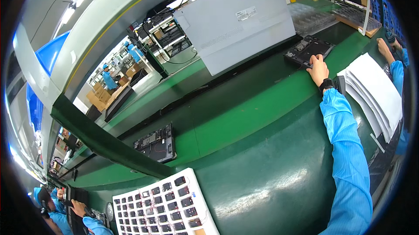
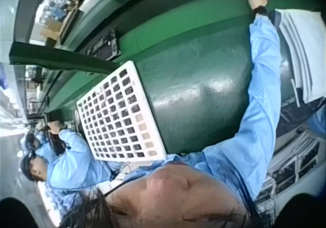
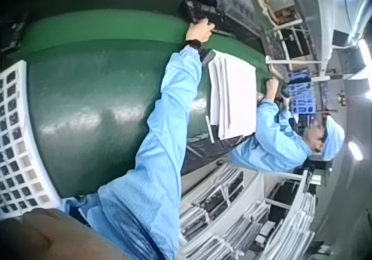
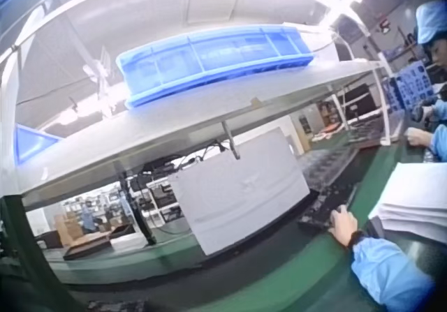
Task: Installing internal components and connecting ribbon cables inside the chassis of electronic tablet devices on a production line.
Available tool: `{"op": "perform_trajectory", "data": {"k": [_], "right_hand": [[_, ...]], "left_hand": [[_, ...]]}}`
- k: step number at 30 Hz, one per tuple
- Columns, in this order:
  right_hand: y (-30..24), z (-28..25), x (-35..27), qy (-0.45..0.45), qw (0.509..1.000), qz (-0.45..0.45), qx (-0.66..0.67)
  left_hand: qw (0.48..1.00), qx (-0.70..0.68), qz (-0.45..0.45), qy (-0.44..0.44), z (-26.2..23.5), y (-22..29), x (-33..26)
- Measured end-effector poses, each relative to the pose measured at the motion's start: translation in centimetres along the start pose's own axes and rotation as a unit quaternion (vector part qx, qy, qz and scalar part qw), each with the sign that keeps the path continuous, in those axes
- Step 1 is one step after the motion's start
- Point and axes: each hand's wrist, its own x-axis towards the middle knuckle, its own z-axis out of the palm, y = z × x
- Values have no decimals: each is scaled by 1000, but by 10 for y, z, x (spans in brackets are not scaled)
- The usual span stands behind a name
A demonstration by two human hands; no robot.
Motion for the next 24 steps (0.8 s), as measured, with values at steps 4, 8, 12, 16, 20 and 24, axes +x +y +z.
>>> {"op": "perform_trajectory", "data": {"k": [4, 8, 12, 16, 20, 24], "right_hand": [[-9, 0, 13, 12, 998, -28, -49], [-9, 18, 6, 7, 995, -62, -81], [2, 25, 9, 44, 987, -94, -120], [-1, 27, 8, 79, 983, -108, -125], [3, 26, 14, 104, 994, -30, -3], [1, 14, 26, 83, 964, 121, 223]], "left_hand": [[882, -346, 69, 312, 3, -90, -3], [938, -119, 63, 318, 18, -36, -11], [928, -101, 49, 356, 15, -50, -7], [994, -67, 40, 78, 9, -59, -10], [999, -4, 13, 47, 0, -45, -8], [993, -32, 20, 115, -4, -53, -16]]}}
